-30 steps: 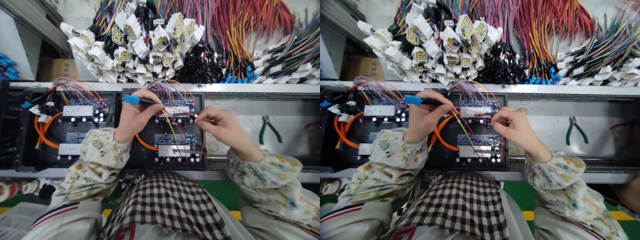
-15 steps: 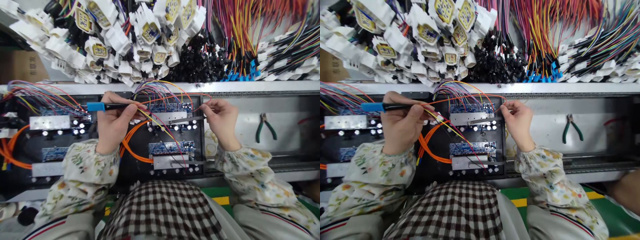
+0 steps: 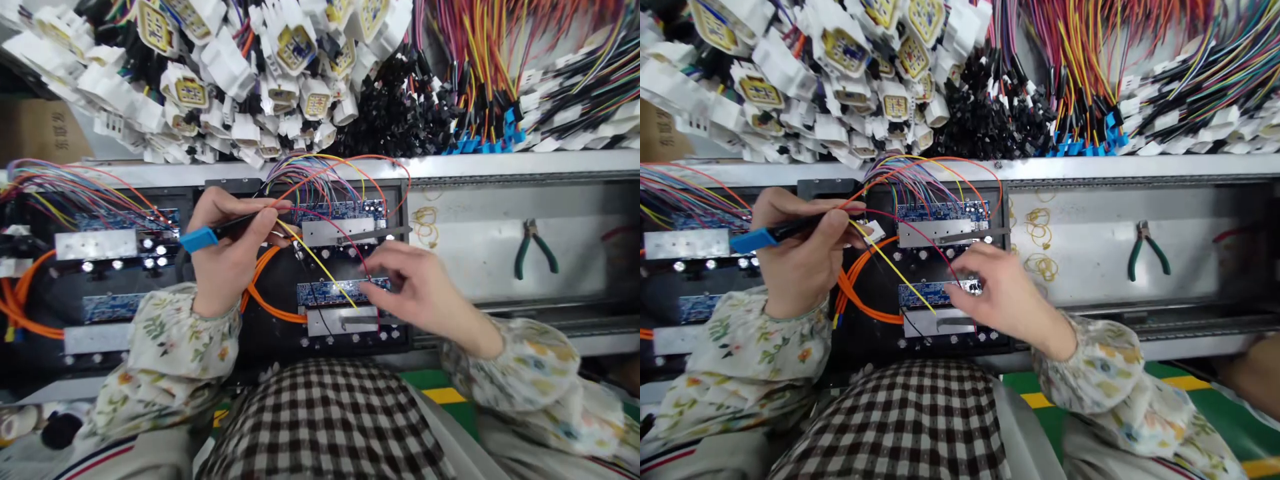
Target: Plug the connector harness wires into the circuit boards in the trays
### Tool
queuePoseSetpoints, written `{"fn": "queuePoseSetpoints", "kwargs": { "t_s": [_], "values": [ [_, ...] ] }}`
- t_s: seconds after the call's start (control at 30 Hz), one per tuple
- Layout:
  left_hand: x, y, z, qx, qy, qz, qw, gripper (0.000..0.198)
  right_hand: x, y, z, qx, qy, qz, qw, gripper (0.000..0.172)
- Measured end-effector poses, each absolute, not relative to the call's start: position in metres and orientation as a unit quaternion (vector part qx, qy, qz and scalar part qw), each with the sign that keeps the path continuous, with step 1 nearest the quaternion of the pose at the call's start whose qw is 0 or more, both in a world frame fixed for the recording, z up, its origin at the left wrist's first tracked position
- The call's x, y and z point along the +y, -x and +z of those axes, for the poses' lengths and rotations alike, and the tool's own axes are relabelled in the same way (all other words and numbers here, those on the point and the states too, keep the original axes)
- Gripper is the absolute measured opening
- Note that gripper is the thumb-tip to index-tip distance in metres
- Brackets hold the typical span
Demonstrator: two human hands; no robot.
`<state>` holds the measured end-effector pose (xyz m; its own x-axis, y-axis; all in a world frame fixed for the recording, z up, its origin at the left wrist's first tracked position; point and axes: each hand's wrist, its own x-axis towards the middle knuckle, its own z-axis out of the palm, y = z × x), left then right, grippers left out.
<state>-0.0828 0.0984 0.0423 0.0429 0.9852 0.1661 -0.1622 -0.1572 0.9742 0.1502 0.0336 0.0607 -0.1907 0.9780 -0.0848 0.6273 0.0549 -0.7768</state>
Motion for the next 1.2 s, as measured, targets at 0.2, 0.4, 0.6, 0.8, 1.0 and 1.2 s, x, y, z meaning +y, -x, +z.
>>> {"fn": "queuePoseSetpoints", "kwargs": {
  "t_s": [0.2, 0.4, 0.6, 0.8, 1.0, 1.2],
  "values": [
    [0.099, 0.085, 0.046, 0.451, -0.527, 0.558, 0.456, 0.012, 0.049, -0.177, 0.044, -0.612, 0.751, 0.072, 0.237, 0.006],
    [0.092, 0.093, 0.050, 0.417, -0.562, 0.547, 0.459, 0.022, 0.056, -0.169, 0.022, -0.505, 0.738, 0.264, 0.362, 0.011],
    [0.089, 0.094, 0.043, 0.441, -0.560, 0.528, 0.461, 0.017, 0.058, -0.166, 0.017, -0.499, 0.744, 0.262, 0.360, 0.008],
    [0.090, 0.090, 0.036, 0.472, -0.565, 0.530, 0.420, 0.013, 0.058, -0.165, 0.021, -0.506, 0.751, 0.256, 0.338, 0.009],
    [0.091, 0.091, 0.035, 0.460, -0.576, 0.529, 0.421, 0.014, 0.060, -0.166, 0.020, -0.499, 0.746, 0.274, 0.347, 0.010],
    [0.089, 0.091, 0.034, 0.460, -0.553, 0.534, 0.445, 0.009, 0.067, -0.173, 0.022, -0.500, 0.730, 0.340, 0.317, 0.012]
  ]
}}
